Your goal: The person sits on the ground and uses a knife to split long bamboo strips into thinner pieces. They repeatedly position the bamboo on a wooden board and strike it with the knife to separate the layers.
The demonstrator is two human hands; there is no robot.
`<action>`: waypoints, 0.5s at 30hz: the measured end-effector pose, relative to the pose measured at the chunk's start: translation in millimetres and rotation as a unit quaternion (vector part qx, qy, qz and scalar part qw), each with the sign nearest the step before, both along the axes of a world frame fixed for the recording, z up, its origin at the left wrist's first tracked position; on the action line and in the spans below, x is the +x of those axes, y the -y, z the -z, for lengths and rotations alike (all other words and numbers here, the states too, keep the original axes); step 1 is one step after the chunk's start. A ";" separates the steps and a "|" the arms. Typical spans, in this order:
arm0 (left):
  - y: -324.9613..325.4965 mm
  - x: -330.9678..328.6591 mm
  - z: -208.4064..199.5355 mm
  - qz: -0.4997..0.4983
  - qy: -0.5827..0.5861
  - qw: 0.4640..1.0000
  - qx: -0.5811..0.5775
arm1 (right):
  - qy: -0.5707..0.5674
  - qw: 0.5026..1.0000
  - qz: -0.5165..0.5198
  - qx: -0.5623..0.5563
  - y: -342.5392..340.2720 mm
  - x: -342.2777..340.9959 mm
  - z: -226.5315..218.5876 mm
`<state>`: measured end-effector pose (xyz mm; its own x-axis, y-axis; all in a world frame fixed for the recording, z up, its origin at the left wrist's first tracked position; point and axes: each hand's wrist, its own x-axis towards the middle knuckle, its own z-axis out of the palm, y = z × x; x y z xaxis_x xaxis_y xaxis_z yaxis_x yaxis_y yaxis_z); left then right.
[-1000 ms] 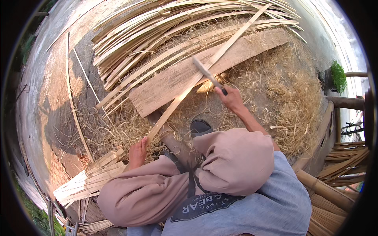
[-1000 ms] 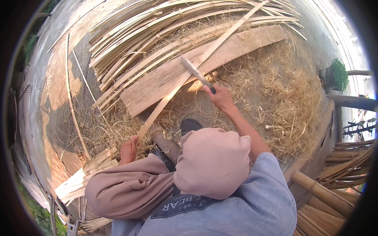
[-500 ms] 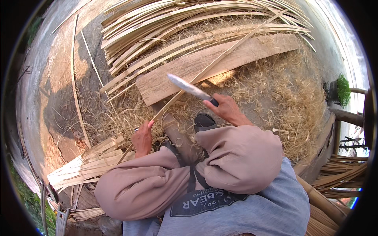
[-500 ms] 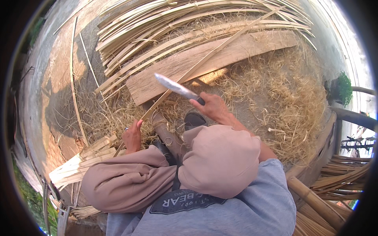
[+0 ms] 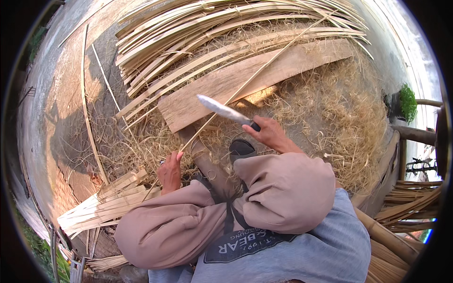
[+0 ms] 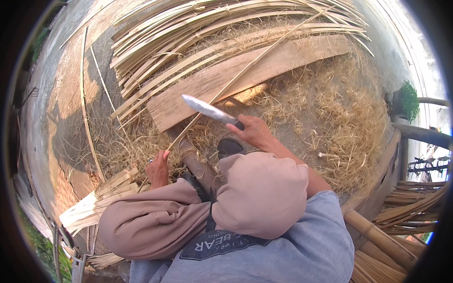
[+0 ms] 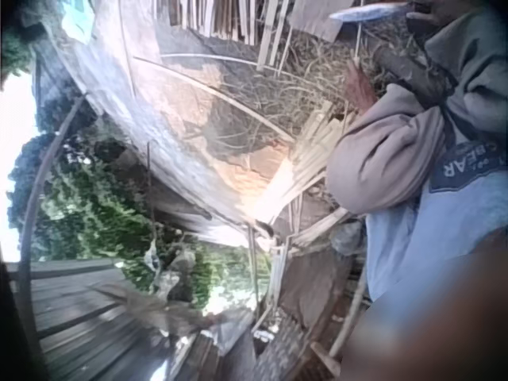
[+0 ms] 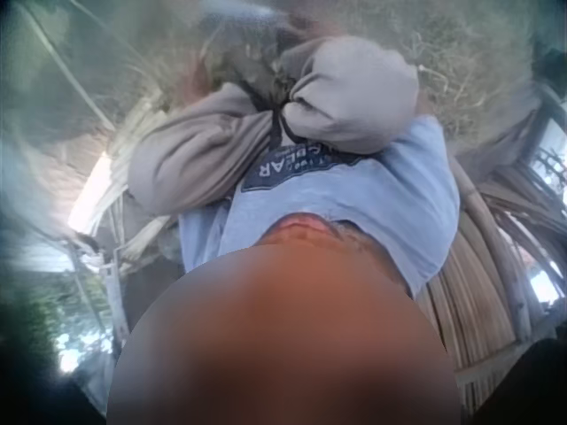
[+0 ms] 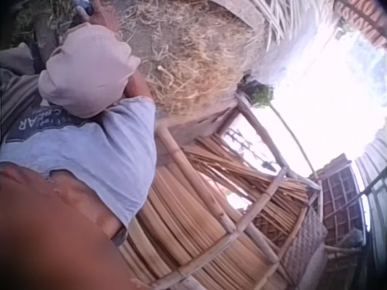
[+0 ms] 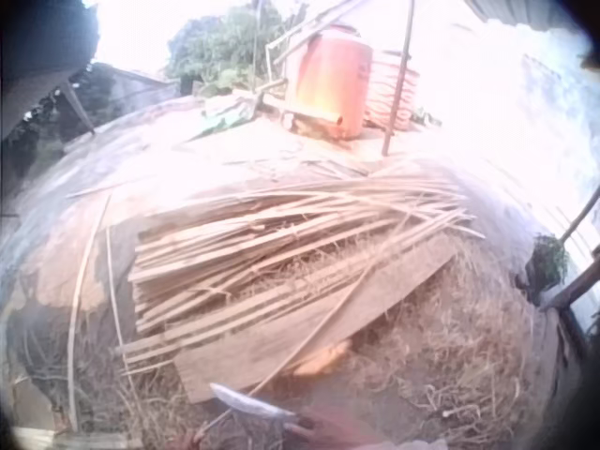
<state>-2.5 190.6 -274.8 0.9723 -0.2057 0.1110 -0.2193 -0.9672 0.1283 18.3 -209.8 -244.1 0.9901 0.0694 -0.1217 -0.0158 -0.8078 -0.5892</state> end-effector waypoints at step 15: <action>15.8 49.7 -24.1 -0.096 -0.489 0.776 -0.387 | -0.102 0.980 0.132 0.106 -23.9 -11.2 0.0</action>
